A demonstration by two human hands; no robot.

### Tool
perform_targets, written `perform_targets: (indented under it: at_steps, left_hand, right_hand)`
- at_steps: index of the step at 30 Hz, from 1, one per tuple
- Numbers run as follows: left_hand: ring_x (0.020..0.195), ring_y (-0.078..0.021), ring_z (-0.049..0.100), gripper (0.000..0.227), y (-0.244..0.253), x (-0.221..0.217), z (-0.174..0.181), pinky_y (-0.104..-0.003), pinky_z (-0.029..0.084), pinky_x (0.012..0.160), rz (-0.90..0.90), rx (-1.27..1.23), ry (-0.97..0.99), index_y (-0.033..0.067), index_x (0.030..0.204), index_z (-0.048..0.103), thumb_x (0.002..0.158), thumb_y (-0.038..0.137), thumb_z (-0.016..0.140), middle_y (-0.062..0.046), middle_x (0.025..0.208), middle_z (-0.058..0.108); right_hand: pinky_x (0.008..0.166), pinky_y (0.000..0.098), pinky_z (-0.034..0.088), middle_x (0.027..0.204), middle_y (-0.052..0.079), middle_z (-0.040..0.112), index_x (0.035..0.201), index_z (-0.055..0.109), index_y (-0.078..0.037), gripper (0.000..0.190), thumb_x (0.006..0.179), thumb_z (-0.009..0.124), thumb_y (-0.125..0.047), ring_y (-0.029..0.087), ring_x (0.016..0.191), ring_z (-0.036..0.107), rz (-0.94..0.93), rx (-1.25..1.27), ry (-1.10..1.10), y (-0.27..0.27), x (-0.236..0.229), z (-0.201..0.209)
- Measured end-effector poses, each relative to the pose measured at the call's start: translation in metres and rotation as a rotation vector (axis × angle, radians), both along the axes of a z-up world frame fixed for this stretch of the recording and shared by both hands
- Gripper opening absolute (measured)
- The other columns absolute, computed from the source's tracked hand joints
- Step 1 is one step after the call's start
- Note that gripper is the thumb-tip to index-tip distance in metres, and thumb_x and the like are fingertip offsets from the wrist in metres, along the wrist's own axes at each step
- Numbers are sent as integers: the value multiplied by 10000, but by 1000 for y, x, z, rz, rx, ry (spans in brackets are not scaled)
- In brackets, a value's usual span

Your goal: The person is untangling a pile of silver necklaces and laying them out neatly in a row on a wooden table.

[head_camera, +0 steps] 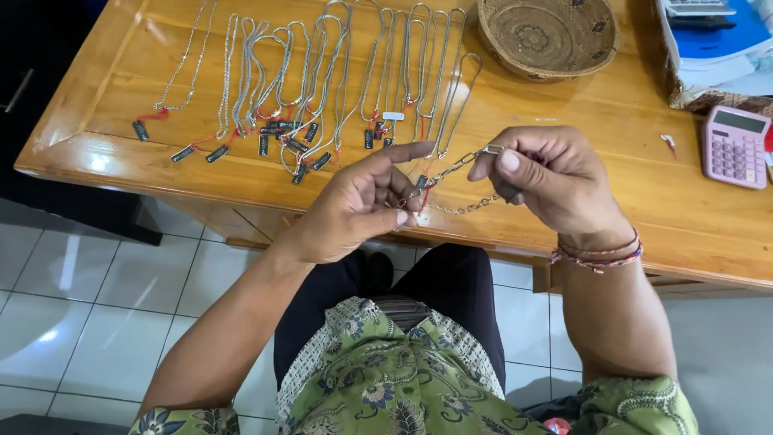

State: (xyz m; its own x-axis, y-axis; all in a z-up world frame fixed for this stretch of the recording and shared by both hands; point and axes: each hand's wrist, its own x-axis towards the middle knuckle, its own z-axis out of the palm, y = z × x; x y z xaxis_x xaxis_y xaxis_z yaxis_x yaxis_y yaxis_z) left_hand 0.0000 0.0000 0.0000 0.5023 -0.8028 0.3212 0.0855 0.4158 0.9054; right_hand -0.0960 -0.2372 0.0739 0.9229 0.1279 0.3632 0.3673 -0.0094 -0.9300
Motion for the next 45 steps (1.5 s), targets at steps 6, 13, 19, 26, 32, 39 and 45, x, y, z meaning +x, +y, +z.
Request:
perform_targets:
  at_steps: [6,13,19,26,32,39,45]
  left_hand:
    - [655,-135,687,521,-8,-11,16,-255,638,618,-31,28,-25,30,1481,505,981,20,649,-112,796,656]
    - [583,-204,746,122,-16,-24,29,-296,647,513,74,-8,4,-18,1048,716,984,44,633,-201,755,742]
    - [826,-320,784,128,18,-23,50,-347,682,662,279,-319,156,35,1111,677,1071,130,601,-202,1008,752]
    - [864,-311,790,111,27,-9,13,-388,679,723,795,-79,143,8,983,666,1011,110,633,-212,963,767]
    - [754,-270,713,100,-4,-24,-50,-355,582,617,1054,608,-719,127,797,728,870,192,745,-63,868,637]
    - [729,-388,736,364,-84,-18,-95,-510,585,652,630,974,-772,125,782,639,954,409,488,-117,686,679]
    - [813,-402,761,424,-119,6,-89,-565,573,705,406,1060,-743,113,836,680,979,403,406,-171,785,729]
  right_hand:
    - [528,201,398,590,68,508,946,683,124,276,1032,540,-96,74,542,439,9,-62,23,-1,6,7]
    - [518,208,440,596,84,546,912,694,99,268,1022,579,-117,88,534,491,22,-98,71,-13,0,10]
    - [499,239,407,654,3,649,815,723,-33,205,917,738,-210,69,555,525,381,-332,319,-39,-11,-35]
    - [759,341,480,923,145,687,963,657,-67,125,969,685,-189,231,856,672,19,233,166,-103,-5,-122]
    - [459,178,320,715,30,613,959,678,-101,137,1020,689,-222,75,551,518,-673,-76,296,-141,59,-131]
    - [640,380,513,783,53,724,1050,803,-202,190,984,722,-361,273,745,702,-843,-838,187,-218,154,-206]
    - [720,404,572,898,38,760,1151,796,-249,194,972,727,-282,275,863,737,-865,-1042,98,-266,206,-246]
